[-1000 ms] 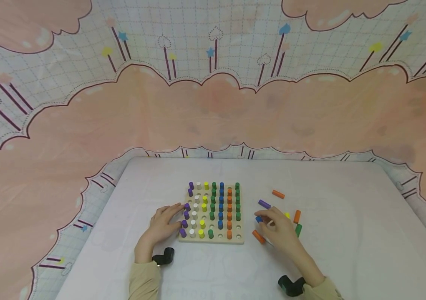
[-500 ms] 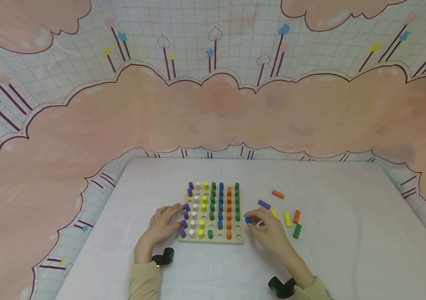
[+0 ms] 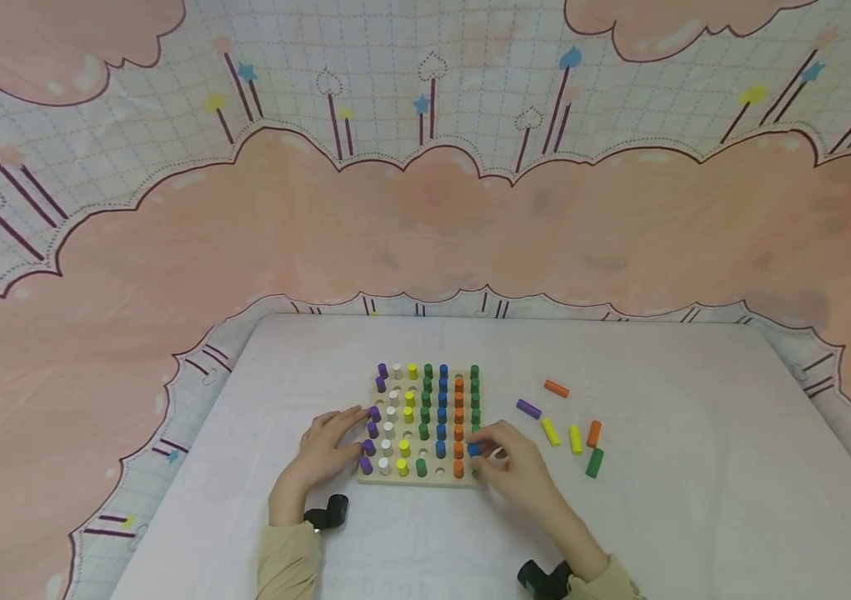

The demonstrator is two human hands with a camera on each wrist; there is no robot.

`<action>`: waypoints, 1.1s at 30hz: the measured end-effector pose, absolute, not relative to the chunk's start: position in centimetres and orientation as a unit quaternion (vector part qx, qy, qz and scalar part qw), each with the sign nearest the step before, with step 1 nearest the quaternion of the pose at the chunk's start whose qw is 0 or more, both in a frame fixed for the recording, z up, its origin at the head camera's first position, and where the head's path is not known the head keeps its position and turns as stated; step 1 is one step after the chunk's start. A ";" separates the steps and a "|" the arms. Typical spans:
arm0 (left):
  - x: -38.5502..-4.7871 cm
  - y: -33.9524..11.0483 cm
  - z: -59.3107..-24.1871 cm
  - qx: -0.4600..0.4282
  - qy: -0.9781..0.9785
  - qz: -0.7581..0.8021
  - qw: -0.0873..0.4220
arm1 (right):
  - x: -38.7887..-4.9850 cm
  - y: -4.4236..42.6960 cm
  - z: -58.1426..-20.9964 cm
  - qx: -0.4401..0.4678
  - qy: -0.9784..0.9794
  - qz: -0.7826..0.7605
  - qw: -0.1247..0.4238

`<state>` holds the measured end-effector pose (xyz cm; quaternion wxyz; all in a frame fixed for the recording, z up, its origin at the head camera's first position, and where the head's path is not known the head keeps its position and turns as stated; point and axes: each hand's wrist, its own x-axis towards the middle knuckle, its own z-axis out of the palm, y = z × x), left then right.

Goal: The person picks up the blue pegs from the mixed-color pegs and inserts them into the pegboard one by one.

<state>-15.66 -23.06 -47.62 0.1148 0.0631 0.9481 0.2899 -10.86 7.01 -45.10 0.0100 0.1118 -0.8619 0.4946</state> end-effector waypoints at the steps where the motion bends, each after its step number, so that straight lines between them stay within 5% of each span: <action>1: -15.6 -23.1 -47.6 0.064 0.948 0.290 0.114 | -10.9 6.9 -45.1 0.113 -0.860 0.497 0.004; 33: -15.8 -23.2 -48.0 0.065 0.948 0.293 0.108 | -11.4 4.7 -46.0 0.143 -0.828 0.540 -0.050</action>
